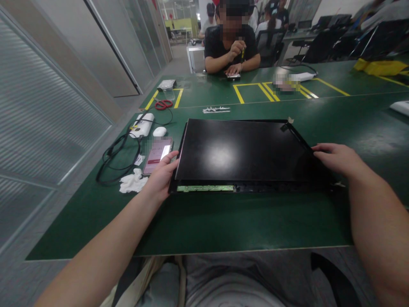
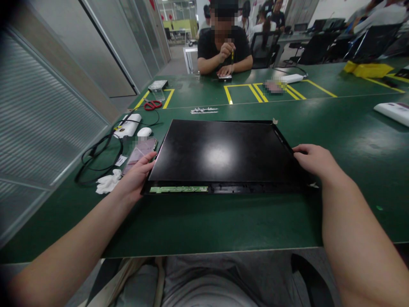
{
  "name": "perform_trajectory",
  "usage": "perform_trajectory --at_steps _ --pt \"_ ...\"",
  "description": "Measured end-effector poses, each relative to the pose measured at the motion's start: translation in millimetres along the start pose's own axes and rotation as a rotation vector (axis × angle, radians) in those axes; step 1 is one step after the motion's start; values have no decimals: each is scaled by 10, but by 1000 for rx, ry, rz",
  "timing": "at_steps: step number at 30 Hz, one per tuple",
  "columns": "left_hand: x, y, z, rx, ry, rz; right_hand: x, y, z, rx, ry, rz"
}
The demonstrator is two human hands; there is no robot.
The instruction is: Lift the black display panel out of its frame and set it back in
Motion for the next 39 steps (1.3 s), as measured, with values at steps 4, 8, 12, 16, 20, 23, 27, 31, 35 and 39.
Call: perform_trajectory --at_steps 4,8,12,16,20,23,27,31,35,39 --pt "0 9 -1 -17 -10 12 -11 3 -18 7 -5 -3" --pt "1 16 -5 -39 -11 16 -35 0 -38 1 29 -51" --pt "-2 27 -8 -48 -12 9 -41 -32 -63 3 5 -27" --pt "-10 27 -37 -94 -98 35 -8 -30 -42 2 -32 2" --pt "-11 -6 -33 -183 -189 99 16 -14 -6 4 -33 10" --pt "-16 -9 -33 -220 -238 108 18 -7 1 5 -30 5" --pt "-19 -16 -57 -203 -247 114 14 -3 -4 1 -26 -12" --pt "21 -103 -70 -203 -234 255 15 5 15 1 -6 -28" --pt "44 -97 -73 -274 -284 306 34 11 36 1 -15 -18" --pt "40 -70 -62 -282 -305 327 51 19 32 -25 -31 -15"
Point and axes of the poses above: each hand's wrist, its own x-axis away from the middle knuckle, its own y-axis out of the back of the hand, z = x × y, the point moved 7 cm from there along -x, towards the middle knuckle, and after that the axes turned 3 degrees about y, right-handed, at the moved point
